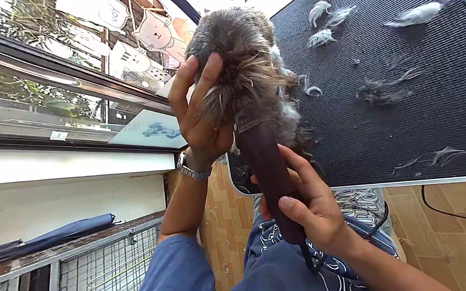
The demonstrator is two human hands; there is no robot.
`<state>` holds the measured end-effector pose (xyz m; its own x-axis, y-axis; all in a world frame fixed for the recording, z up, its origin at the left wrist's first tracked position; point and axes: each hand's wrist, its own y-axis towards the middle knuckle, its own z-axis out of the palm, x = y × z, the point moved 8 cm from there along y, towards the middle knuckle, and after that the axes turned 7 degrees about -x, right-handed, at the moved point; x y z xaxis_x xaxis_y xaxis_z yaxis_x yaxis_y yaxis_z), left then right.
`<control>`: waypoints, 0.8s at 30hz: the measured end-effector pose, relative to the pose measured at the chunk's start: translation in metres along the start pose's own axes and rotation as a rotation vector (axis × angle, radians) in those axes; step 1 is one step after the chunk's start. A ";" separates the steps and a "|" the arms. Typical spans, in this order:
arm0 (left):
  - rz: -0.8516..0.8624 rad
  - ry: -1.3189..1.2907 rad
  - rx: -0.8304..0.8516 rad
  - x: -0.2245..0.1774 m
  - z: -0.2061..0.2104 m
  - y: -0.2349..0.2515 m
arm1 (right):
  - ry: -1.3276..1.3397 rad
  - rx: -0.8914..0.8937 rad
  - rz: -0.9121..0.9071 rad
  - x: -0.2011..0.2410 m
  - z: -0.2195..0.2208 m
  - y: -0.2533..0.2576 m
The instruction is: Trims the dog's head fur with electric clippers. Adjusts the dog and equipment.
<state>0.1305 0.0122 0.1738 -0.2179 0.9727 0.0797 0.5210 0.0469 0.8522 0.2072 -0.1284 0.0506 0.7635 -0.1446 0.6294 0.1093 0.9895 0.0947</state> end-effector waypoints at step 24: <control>-0.084 -0.010 -0.008 0.010 -0.014 -0.010 | 0.038 -0.018 -0.035 0.031 0.024 0.026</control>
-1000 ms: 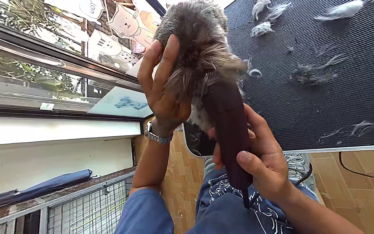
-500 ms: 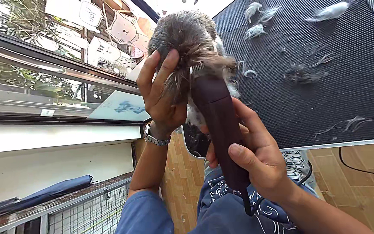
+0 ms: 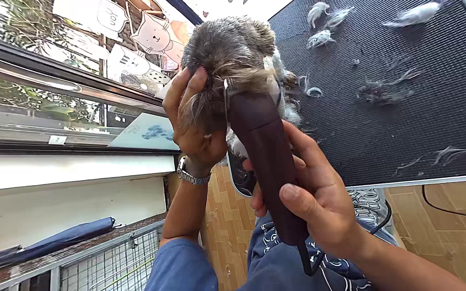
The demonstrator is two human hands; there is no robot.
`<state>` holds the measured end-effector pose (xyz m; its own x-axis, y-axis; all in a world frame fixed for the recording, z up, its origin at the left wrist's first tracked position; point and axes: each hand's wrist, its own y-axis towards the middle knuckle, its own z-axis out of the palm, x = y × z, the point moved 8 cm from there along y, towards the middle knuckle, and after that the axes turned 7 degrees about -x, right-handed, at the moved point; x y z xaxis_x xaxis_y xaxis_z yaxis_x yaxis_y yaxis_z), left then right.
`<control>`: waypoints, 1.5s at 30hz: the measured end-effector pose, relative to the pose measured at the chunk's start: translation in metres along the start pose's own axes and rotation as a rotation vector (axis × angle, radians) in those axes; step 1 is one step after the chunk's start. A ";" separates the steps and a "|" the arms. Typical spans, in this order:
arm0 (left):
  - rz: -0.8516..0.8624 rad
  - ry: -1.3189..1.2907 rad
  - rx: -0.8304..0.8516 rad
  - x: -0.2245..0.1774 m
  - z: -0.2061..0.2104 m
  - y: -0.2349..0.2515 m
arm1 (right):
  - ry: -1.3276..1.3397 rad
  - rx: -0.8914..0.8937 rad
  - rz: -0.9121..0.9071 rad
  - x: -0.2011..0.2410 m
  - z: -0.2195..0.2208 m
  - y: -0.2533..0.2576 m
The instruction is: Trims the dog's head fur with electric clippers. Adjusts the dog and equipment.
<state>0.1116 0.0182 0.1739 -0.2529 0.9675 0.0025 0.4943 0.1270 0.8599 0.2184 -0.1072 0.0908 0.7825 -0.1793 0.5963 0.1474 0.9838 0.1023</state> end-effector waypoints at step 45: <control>-0.050 0.027 0.018 0.004 -0.009 -0.005 | 0.241 -0.074 0.163 -0.022 0.001 -0.031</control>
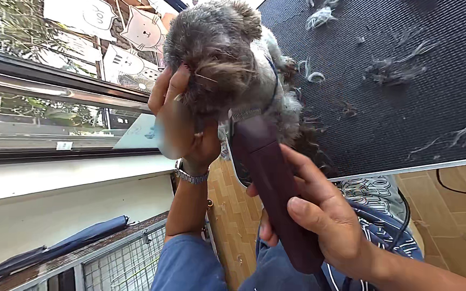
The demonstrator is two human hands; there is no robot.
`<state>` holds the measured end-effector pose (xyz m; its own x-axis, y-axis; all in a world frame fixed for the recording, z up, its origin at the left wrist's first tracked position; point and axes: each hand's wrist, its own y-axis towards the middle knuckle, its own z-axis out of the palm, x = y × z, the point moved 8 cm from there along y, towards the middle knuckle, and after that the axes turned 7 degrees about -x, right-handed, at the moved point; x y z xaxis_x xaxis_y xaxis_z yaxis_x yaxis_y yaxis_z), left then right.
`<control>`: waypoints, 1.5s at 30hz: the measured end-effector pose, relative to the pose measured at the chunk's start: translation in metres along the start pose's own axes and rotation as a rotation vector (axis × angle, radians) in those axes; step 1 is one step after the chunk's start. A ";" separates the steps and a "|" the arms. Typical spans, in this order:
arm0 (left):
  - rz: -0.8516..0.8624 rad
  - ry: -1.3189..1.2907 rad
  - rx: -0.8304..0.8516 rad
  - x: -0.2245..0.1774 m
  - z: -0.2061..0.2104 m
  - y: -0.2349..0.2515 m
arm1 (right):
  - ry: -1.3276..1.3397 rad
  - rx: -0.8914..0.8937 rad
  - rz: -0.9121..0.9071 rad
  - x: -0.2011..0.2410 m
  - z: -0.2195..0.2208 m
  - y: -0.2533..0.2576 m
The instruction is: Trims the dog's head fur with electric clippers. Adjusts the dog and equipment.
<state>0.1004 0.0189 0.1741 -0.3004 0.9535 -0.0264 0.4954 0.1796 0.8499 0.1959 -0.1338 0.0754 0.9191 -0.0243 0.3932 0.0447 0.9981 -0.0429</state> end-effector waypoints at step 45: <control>-0.050 -0.044 0.001 -0.009 -0.009 -0.007 | -0.017 0.156 -0.036 0.015 -0.004 0.030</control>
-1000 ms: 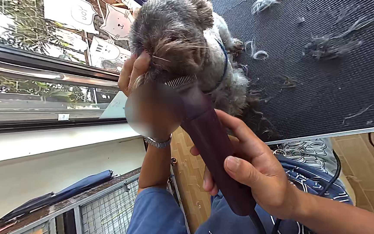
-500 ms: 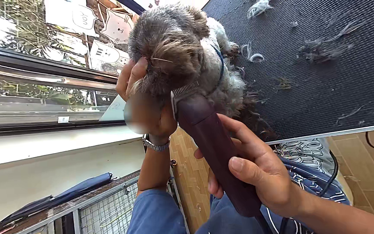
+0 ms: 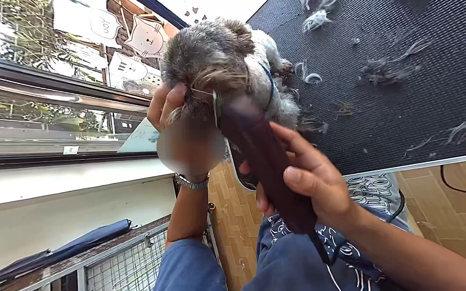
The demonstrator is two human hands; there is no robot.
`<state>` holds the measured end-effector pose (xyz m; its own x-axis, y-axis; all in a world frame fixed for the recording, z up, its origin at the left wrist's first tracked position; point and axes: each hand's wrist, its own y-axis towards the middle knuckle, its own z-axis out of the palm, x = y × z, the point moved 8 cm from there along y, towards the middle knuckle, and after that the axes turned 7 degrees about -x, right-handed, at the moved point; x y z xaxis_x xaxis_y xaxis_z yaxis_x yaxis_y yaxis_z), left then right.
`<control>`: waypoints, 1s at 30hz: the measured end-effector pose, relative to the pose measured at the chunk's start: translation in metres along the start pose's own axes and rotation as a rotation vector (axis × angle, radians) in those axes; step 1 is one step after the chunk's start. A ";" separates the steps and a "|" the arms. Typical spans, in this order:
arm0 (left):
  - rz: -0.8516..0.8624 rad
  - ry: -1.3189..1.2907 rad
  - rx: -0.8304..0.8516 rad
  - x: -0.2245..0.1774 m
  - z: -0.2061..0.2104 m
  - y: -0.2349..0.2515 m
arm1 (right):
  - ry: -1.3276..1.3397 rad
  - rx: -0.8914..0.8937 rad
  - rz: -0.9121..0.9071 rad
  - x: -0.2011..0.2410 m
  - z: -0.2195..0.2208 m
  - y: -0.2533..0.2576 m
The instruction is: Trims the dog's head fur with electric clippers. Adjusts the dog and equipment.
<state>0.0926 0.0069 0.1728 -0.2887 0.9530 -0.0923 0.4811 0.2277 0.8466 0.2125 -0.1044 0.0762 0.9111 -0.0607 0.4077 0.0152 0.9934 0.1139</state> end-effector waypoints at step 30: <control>-1.267 -2.303 -0.472 -0.035 0.177 -0.020 | -0.797 -0.511 -0.152 0.063 -0.061 -0.090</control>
<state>0.2392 0.0043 0.0666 0.7305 -0.6663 -0.1495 0.6766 0.7359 0.0264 0.2935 -0.1912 0.0364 0.3390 -0.0536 0.9393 0.4599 0.8804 -0.1157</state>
